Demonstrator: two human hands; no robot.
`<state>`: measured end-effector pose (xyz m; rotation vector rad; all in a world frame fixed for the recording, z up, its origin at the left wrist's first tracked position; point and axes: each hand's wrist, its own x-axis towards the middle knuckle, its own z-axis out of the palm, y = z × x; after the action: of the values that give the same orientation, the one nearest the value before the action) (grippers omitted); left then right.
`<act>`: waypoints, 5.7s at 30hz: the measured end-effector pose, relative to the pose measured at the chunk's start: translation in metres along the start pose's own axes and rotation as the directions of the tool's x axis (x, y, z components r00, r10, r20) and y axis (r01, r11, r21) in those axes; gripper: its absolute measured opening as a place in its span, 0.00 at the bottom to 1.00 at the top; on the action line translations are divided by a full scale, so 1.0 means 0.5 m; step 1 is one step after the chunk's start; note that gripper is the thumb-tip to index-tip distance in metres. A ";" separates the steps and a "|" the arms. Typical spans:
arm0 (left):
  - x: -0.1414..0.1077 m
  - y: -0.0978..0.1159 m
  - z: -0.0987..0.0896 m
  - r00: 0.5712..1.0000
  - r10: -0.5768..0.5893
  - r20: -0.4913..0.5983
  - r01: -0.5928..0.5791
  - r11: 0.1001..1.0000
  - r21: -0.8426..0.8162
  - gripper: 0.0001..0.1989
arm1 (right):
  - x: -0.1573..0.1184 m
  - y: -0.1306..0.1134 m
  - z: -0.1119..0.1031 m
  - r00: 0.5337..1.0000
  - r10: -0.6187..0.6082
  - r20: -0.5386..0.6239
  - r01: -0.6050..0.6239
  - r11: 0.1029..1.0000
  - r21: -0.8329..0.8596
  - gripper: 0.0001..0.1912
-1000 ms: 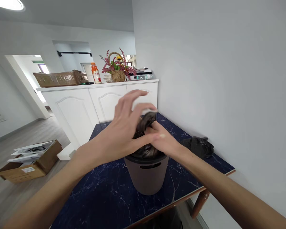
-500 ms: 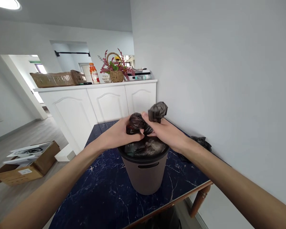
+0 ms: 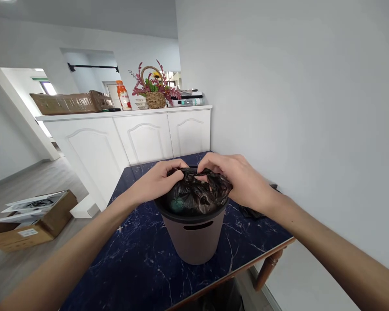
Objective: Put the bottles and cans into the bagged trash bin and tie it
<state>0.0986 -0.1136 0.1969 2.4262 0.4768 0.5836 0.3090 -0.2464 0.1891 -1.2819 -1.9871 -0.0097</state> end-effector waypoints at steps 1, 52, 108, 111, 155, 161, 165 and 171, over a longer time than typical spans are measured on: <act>-0.001 0.001 0.001 1.000 -0.006 -0.022 0.006 1.000 0.004 0.09 | -0.002 0.001 0.006 0.999 0.017 -0.049 -0.019 0.999 -0.046 0.17; -0.086 -0.106 -0.032 0.963 -0.176 -0.204 0.116 0.954 -0.276 0.20 | -0.070 0.071 -0.003 0.929 0.324 -0.181 -0.352 0.923 -0.154 0.34; -0.256 -0.442 0.172 0.841 -0.445 -0.308 0.317 0.867 -0.385 0.25 | -0.018 0.317 -0.211 0.487 0.428 -0.761 -0.303 0.901 0.312 0.26; -0.256 -0.446 0.174 0.845 -0.441 -0.302 0.330 0.875 -0.355 0.25 | -0.021 0.343 -0.166 0.443 0.379 -0.813 -0.485 0.864 0.139 0.24; -0.255 -0.449 0.186 0.833 -0.489 -0.261 0.439 0.869 -0.228 0.19 | -0.032 0.521 0.252 0.975 0.113 -0.190 -0.212 0.723 -0.658 0.16; -0.253 -0.436 0.180 0.832 -0.484 -0.272 0.444 0.874 -0.198 0.22 | -0.075 0.491 0.252 0.961 0.163 -0.223 -0.270 0.729 -0.630 0.18; -0.253 -0.430 0.177 0.837 -0.469 -0.281 0.434 0.883 -0.180 0.24 | -0.151 0.439 0.257 0.936 0.189 -0.295 -0.338 0.711 -0.617 0.27; -0.259 -0.424 0.176 0.848 -0.446 -0.287 0.412 0.895 -0.172 0.25 | -0.304 0.404 0.325 0.744 0.476 -0.469 -0.666 0.589 -0.458 0.38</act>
<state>-0.0072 -0.0519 -0.0365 2.0307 1.0677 0.7796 0.4039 -0.2016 -0.0924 -2.1661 -1.2322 -0.5370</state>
